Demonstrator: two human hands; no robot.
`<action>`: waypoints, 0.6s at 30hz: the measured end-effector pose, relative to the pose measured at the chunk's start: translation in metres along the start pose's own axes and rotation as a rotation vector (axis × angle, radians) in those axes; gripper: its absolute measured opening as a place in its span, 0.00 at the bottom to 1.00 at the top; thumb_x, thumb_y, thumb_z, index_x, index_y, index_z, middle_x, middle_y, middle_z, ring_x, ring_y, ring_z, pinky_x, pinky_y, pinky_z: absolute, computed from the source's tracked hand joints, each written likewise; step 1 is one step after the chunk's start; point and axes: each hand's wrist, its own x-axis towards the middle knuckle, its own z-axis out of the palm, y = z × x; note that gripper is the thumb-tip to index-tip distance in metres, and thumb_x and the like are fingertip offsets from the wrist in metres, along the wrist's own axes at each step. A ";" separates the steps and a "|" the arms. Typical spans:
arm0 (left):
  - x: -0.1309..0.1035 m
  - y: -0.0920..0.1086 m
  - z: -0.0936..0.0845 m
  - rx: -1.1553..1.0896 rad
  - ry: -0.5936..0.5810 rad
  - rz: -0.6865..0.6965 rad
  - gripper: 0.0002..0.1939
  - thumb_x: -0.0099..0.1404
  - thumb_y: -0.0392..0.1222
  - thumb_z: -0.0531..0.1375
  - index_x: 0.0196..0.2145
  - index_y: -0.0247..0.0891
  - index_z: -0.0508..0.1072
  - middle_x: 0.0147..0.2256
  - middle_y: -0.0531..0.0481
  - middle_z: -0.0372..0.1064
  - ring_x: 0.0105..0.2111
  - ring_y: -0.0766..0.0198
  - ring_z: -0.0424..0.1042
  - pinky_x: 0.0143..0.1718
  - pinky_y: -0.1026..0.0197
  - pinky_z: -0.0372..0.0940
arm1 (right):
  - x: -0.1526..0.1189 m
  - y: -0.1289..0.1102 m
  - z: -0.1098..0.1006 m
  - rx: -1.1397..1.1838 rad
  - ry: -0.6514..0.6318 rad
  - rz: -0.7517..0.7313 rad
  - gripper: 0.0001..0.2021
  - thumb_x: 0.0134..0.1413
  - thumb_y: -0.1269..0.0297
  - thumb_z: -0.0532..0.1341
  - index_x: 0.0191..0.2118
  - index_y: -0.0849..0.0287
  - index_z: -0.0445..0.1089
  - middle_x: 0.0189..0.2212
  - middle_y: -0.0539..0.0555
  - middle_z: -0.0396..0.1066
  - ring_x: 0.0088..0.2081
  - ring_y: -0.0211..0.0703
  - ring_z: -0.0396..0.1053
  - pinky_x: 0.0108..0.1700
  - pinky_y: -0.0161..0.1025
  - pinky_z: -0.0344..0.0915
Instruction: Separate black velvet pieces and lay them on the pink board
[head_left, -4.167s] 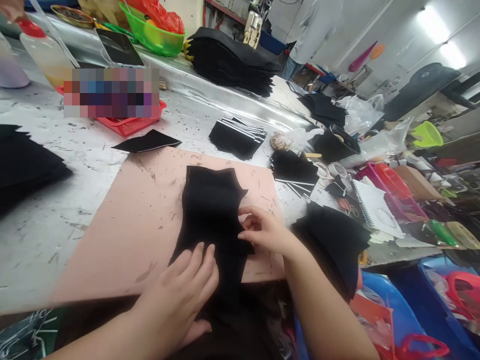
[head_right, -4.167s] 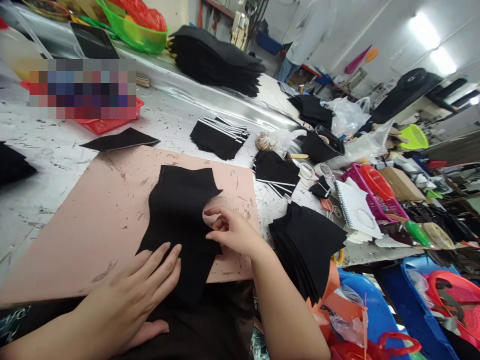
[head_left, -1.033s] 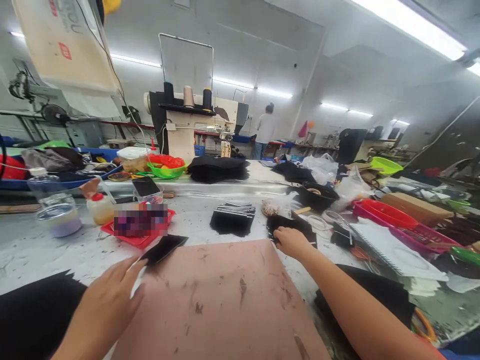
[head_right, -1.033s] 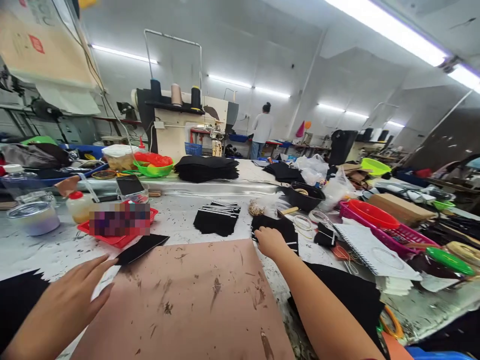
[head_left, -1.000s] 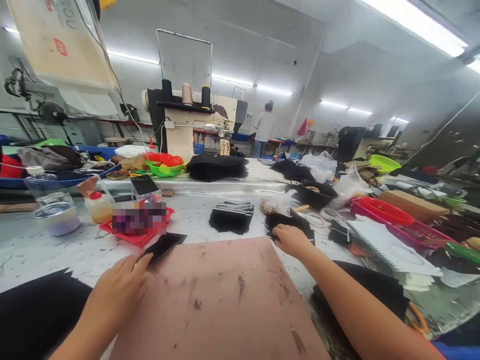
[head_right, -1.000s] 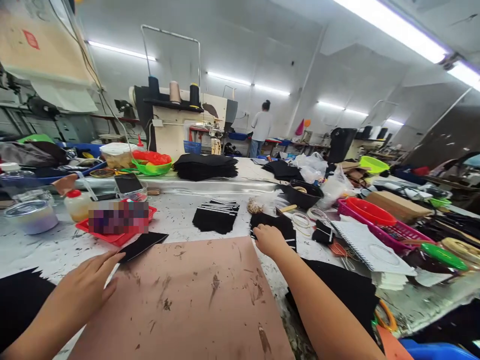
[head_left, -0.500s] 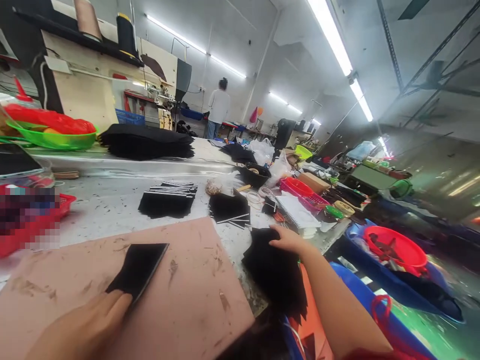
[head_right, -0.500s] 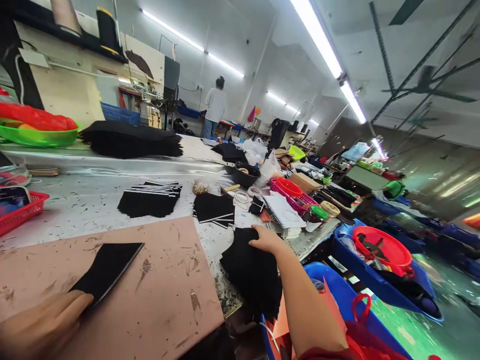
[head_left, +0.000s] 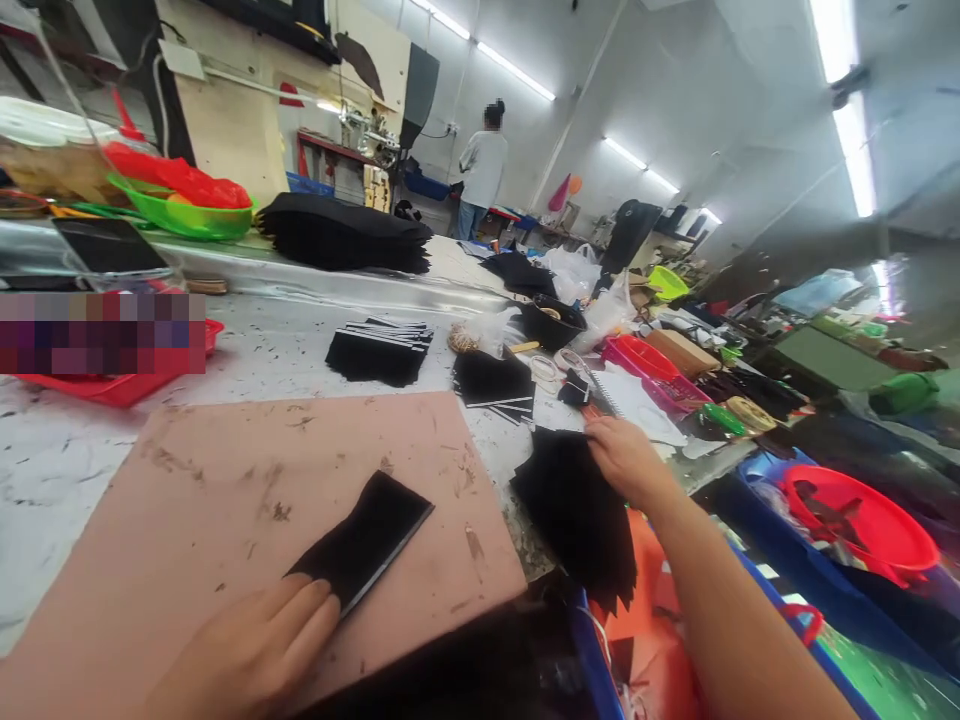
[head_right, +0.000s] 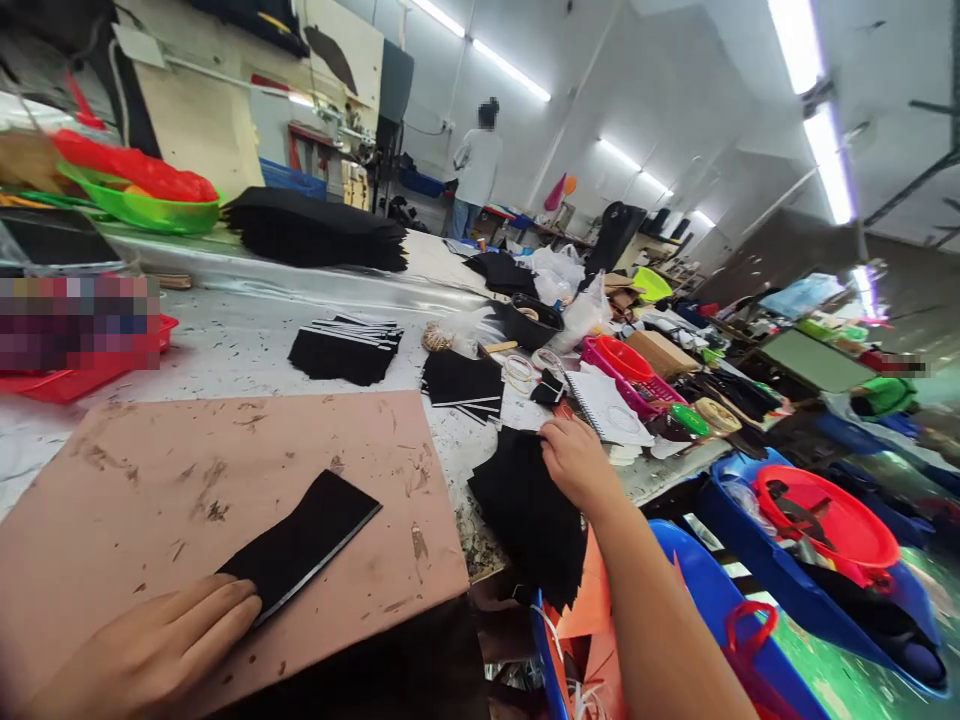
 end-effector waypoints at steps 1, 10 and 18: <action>0.006 0.001 -0.009 -0.031 -0.019 0.019 0.23 0.56 0.23 0.43 0.29 0.41 0.74 0.28 0.49 0.75 0.27 0.63 0.73 0.25 0.66 0.65 | -0.007 -0.006 -0.009 0.030 0.009 -0.063 0.13 0.53 0.71 0.47 0.36 0.59 0.67 0.36 0.58 0.70 0.42 0.48 0.66 0.44 0.42 0.59; -0.006 0.019 -0.029 -0.130 -0.192 -0.079 0.19 0.62 0.26 0.45 0.39 0.34 0.75 0.38 0.44 0.74 0.39 0.60 0.72 0.44 0.61 0.67 | -0.026 -0.148 -0.036 0.553 -0.455 -0.960 0.06 0.48 0.73 0.50 0.25 0.57 0.60 0.25 0.50 0.63 0.26 0.37 0.60 0.28 0.33 0.56; -0.027 0.024 -0.026 -0.186 -0.234 -0.127 0.20 0.61 0.28 0.47 0.47 0.32 0.70 0.49 0.45 0.69 0.48 0.57 0.68 0.49 0.58 0.63 | -0.027 -0.210 0.008 0.468 -0.547 -0.942 0.03 0.55 0.66 0.58 0.33 0.59 0.68 0.42 0.52 0.67 0.31 0.36 0.66 0.31 0.34 0.59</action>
